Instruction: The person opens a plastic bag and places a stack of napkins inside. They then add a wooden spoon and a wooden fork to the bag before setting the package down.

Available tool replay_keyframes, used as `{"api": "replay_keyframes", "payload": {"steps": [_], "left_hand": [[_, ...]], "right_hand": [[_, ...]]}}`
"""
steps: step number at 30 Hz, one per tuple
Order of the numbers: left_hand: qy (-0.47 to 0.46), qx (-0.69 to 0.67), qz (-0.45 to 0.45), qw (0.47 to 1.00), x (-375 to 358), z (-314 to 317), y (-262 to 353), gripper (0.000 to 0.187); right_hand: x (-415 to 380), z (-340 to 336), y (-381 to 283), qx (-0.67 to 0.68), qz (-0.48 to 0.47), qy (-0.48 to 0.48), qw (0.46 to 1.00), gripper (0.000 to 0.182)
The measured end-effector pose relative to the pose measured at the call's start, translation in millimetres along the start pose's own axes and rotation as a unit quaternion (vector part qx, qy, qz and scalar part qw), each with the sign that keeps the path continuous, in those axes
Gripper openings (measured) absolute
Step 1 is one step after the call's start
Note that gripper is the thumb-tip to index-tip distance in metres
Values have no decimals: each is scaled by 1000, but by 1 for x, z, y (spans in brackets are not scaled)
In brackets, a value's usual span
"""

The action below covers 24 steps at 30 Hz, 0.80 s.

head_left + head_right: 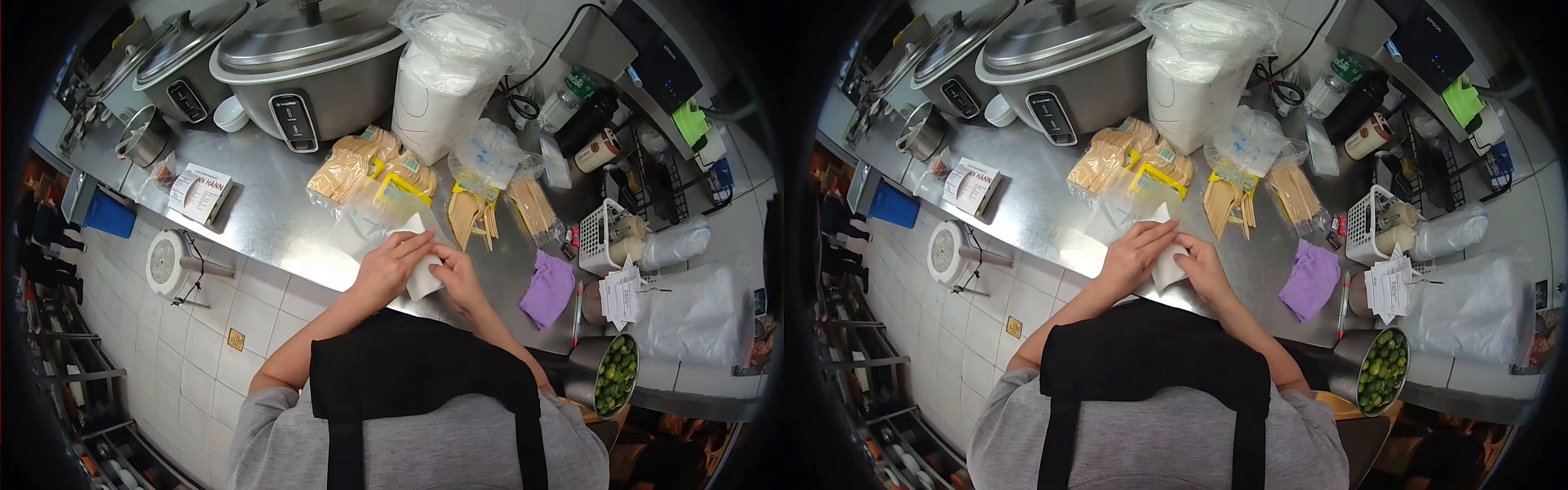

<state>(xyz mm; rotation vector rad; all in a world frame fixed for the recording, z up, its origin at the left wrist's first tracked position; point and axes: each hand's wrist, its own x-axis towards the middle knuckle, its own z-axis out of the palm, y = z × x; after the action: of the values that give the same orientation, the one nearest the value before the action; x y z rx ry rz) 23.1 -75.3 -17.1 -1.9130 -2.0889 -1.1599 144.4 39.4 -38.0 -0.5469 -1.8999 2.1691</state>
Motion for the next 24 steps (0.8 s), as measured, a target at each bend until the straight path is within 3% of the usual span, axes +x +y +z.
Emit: {"api": "replay_keyframes", "payload": {"steps": [2, 7, 9, 13, 16, 17, 19, 21, 23, 24], "left_hand": [[15, -30, 26, 999, 5, 2, 5, 46], [-12, -12, 41, 999, 18, -8, 17, 47], [33, -14, -10, 999, 22, -13, 16, 45], [88, -27, 23, 995, 29, -10, 4, 41], [69, -42, 56, 995, 38, -14, 9, 38], [59, -46, 74, 994, 41, -16, 12, 37], [47, -41, 93, 994, 43, -17, 14, 35], [34, -62, 107, 992, 44, -17, 16, 34], [22, -56, 125, 990, 43, -18, 20, 33], [8, -51, 139, 989, 42, -19, 23, 32]], "right_hand": [[5, 5, 0, 222, -2, -1, 975, 50], [9, 9, -17, 224, -74, 69, 969, 58], [8, 7, -24, 235, -115, 80, 962, 58], [10, 0, -27, 203, -130, 91, 966, 62], [23, -10, -25, -33, -124, 5, 992, 54], [24, -11, -28, -30, -120, 8, 992, 54], [28, -7, -44, 93, -30, -56, 994, 51], [37, -12, -38, 143, -90, -83, 982, 46], [40, -10, -35, 309, -29, -69, 948, 43], [37, -11, -35, 269, -20, -65, 961, 43]]}}
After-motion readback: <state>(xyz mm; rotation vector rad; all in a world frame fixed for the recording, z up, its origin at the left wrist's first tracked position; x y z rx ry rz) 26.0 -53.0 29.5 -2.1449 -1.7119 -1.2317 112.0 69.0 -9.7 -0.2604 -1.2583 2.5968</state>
